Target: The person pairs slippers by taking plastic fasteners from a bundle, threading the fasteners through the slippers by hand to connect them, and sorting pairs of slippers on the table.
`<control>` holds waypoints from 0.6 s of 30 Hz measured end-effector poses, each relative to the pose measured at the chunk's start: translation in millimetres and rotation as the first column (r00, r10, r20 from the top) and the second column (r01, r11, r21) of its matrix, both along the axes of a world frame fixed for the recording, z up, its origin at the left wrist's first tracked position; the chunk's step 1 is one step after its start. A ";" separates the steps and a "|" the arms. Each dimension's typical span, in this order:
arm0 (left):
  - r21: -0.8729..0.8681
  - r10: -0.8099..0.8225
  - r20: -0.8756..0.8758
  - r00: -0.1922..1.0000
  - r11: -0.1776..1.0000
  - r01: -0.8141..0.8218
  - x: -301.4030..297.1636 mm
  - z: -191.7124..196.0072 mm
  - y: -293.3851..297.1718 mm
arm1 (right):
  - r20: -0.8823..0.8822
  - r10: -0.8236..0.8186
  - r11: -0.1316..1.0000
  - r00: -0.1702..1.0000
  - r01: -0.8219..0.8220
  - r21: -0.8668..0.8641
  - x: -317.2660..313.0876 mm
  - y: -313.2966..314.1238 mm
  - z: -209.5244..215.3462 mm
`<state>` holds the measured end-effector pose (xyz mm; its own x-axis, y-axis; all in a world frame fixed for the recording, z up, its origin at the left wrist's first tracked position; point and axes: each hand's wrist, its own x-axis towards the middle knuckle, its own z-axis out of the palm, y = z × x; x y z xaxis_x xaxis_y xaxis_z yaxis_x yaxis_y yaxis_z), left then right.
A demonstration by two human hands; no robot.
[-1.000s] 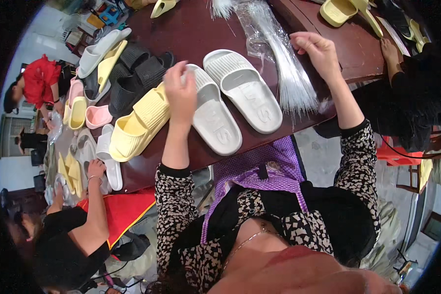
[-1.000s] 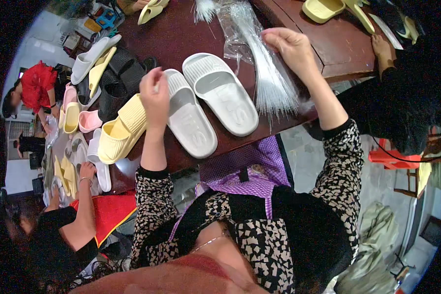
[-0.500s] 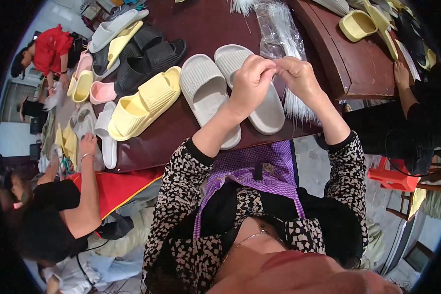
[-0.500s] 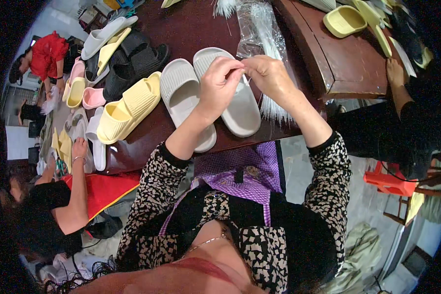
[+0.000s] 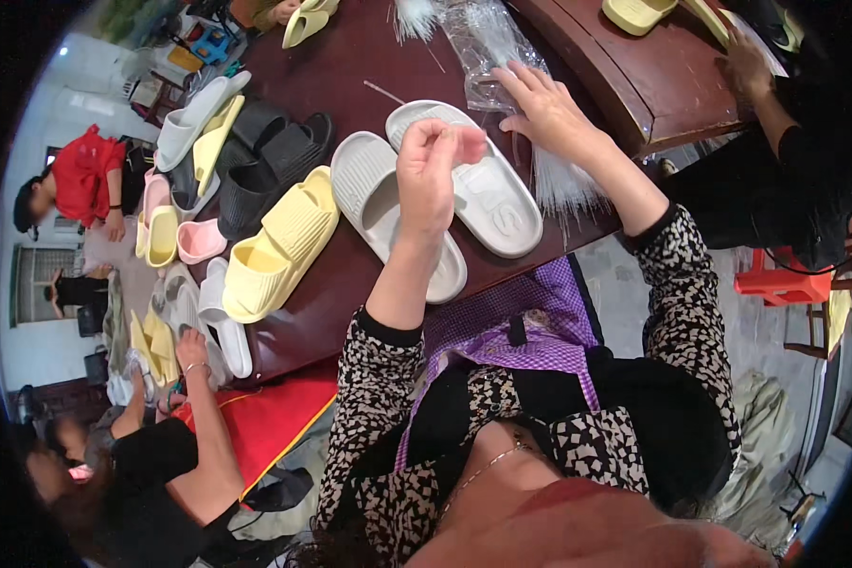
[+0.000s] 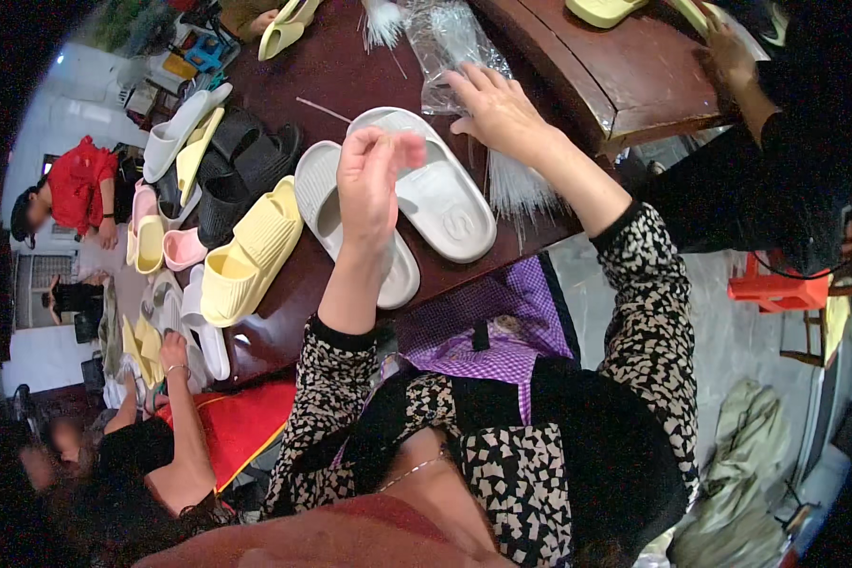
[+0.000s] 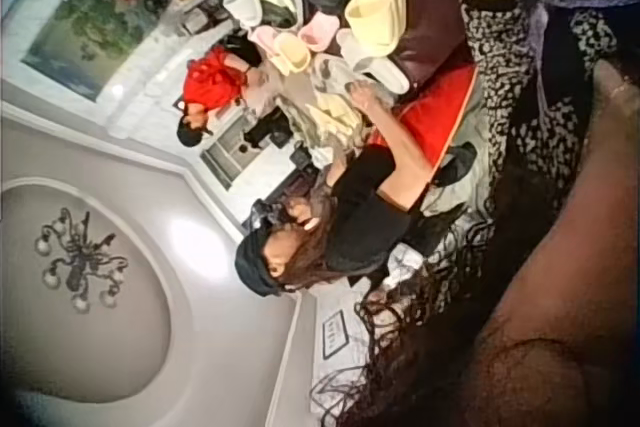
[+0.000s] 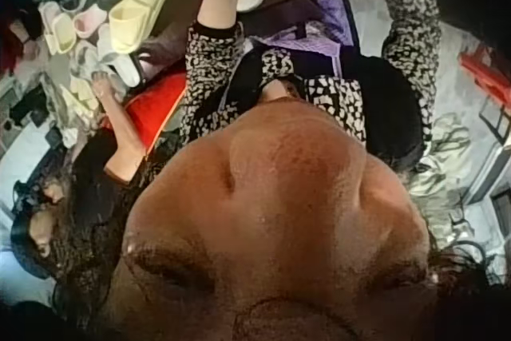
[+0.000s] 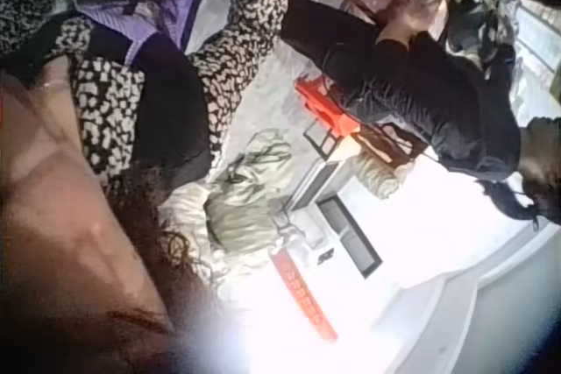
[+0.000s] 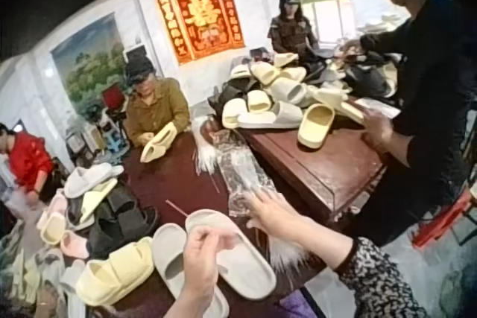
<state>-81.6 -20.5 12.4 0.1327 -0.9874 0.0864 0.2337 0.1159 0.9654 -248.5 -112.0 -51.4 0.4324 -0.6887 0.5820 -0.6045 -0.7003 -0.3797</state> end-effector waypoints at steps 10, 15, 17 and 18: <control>0.279 0.053 -0.152 0.987 0.960 -0.009 63.1 1.4 101.6 | -0.283 -0.093 0.936 0.954 0.181 0.302 -0.8 -28.3 -43.4; 0.175 0.197 -0.130 0.972 0.969 -0.174 120.9 33.9 180.4 | -0.301 -0.111 0.932 0.947 0.204 0.299 -2.7 -35.4 -46.8; 0.132 0.275 -0.149 0.950 0.957 -0.257 138.6 39.3 201.4 | -0.269 -0.107 0.956 0.957 0.173 0.236 -6.7 -35.6 -48.4; 0.146 0.358 -0.123 0.926 0.929 -0.340 143.6 40.9 207.9 | -0.237 -0.121 0.971 0.964 0.164 0.172 -10.9 -36.4 -49.1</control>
<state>62.0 187.4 53.3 0.4728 -0.8779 -0.0754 0.3379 0.1016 0.9357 -259.5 -148.5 -100.5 0.4253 -0.8404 0.3360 -0.7772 -0.5293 -0.3403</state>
